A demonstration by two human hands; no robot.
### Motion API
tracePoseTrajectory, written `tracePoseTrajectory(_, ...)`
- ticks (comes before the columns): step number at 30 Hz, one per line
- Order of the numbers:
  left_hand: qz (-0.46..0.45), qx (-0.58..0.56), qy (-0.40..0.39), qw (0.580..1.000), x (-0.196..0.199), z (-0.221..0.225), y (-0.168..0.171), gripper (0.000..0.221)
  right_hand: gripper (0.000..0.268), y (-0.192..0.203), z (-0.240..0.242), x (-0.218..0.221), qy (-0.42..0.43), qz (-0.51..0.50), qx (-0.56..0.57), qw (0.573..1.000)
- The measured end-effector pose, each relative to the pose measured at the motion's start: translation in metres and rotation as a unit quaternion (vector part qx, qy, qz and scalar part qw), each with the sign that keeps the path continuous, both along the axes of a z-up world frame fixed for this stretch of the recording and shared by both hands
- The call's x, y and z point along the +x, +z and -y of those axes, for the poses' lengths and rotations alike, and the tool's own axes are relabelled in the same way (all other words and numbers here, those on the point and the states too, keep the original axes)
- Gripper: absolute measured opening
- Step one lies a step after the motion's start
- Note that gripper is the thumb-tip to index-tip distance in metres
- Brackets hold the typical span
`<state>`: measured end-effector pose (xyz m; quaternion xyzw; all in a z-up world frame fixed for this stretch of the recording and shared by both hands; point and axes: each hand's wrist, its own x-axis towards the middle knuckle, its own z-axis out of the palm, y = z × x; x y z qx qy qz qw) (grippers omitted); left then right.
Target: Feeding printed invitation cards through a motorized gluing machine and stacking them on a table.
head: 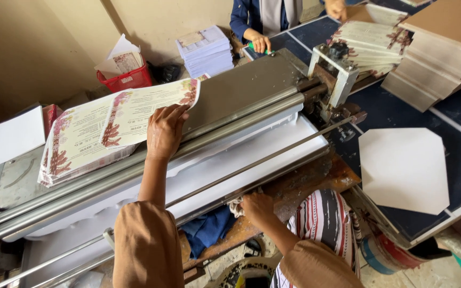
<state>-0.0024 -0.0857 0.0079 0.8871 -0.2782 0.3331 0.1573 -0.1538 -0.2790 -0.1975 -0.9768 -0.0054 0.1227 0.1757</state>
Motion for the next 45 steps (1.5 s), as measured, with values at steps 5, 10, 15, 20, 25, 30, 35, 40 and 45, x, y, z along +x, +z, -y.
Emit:
tracePoseTrajectory(5,-0.079,0.034,0.018,0.996,-0.009,0.003,0.008,0.042,0.027,-0.017,0.001,-0.002,0.024,0.012,0.012,1.000)
tracePoseTrajectory(10,-0.189,0.078,0.068,0.977,-0.006,0.001,0.016,0.058,0.026,-0.025,0.003,-0.002,0.029,0.041,0.020,0.999)
tracePoseTrajectory(15,-0.209,0.082,0.121,0.967,0.001,-0.005,0.007,0.061,0.023,-0.022,0.008,-0.005,0.059,0.038,0.048,0.996)
tracePoseTrajectory(20,-0.225,0.079,0.131,0.962,0.001,-0.013,0.007,0.069,0.027,0.006,0.004,-0.013,0.060,-0.007,0.055,0.997)
tracePoseTrajectory(25,-0.219,0.074,0.136,0.963,0.003,-0.023,0.002,0.072,0.045,0.027,0.001,-0.019,0.063,-0.039,0.068,0.995)
tracePoseTrajectory(30,-0.233,0.087,0.157,0.956,0.004,-0.031,0.001,0.072,0.010,0.039,0.001,-0.027,0.101,-0.082,0.031,0.991)
tracePoseTrajectory(35,-0.259,0.107,0.164,0.946,-0.005,-0.030,0.009,0.073,0.008,0.062,0.004,-0.031,0.086,-0.145,0.059,0.984)
tracePoseTrajectory(40,-0.277,0.091,0.171,0.941,-0.004,-0.034,0.010,0.077,0.002,0.071,0.002,-0.029,0.092,-0.168,0.032,0.981)
tracePoseTrajectory(45,-0.259,0.088,0.160,0.948,0.000,-0.038,0.006,0.078,0.006,0.072,-0.002,-0.026,0.091,-0.187,-0.016,0.978)
